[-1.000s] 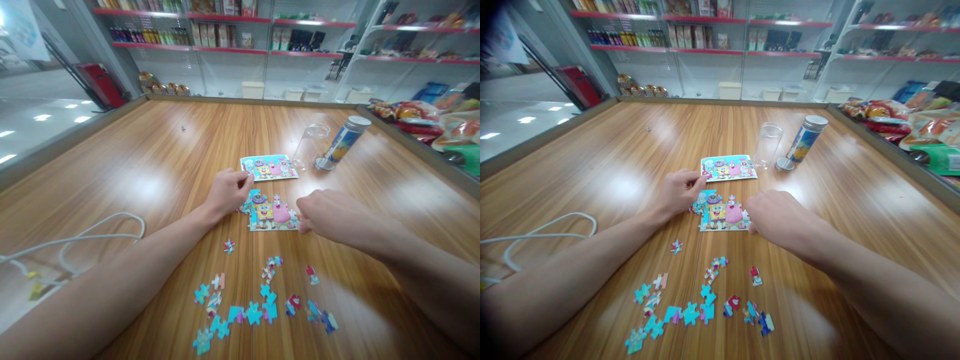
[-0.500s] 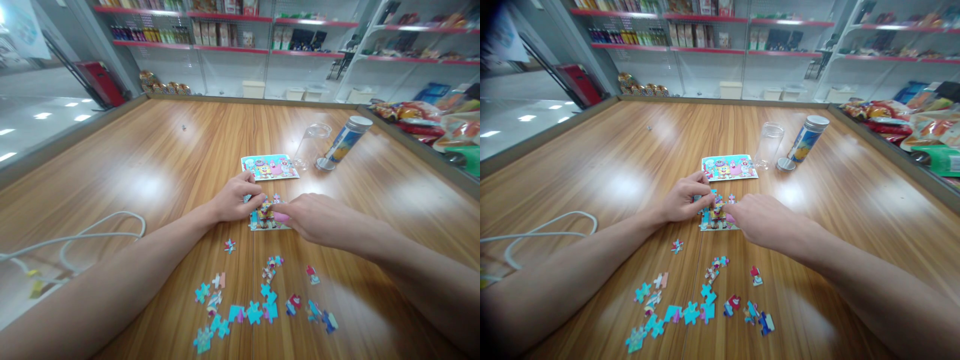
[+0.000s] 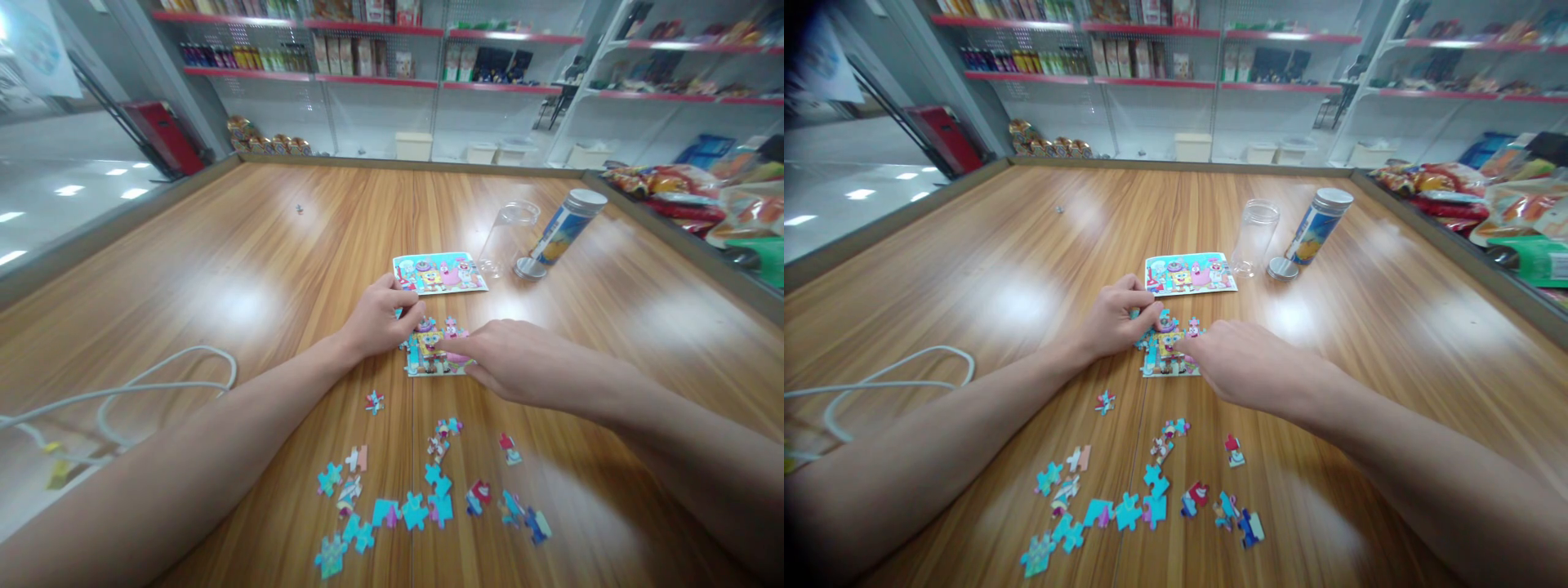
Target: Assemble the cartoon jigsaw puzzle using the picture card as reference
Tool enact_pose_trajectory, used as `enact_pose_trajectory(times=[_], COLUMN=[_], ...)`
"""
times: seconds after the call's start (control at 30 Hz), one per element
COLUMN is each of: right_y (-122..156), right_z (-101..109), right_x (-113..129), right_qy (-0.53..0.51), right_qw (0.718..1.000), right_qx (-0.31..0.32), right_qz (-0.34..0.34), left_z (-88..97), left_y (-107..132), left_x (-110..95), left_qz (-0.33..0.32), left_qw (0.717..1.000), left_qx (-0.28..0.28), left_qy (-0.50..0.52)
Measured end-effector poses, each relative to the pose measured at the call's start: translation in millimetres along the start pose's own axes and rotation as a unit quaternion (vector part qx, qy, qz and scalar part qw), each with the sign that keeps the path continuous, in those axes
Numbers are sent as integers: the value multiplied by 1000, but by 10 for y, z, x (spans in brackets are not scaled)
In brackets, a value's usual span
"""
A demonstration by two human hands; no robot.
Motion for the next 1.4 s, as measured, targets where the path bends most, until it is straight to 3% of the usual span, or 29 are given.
enact_pose_trajectory(times=[0.37,0.67,1.0,1.2,1.4], right_y=[-13,-26,-112,-151,-131], right_z=[-29,-65,-97,-118,-162], right_x=[-23,-24,-67,-59,-62], right_qy=[-8,-17,-94,-182,-194], right_qw=[1000,1000,995,981,979], right_qx=[11,18,22,56,55], right_qz=[-5,-6,2,18,17], left_z=[-13,-29,-37,-19,27], left_y=[-18,-24,-14,-7,-7], left_x=[16,39,62,130,182], left_qz=[45,20,50,94,110], left_qw=[999,999,994,993,992], left_qx=[21,13,25,-4,-52], left_qy=[10,35,92,69,26])
Point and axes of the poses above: each hand's wrist, its own y-axis away from the middle knuckle, its own z-axis out of the back of the hand, x = y × z, the point moved 6 cm from there along -y, towards the middle knuckle, and after that the axes turned 2 degrees about -z, right-handed, at the moved point
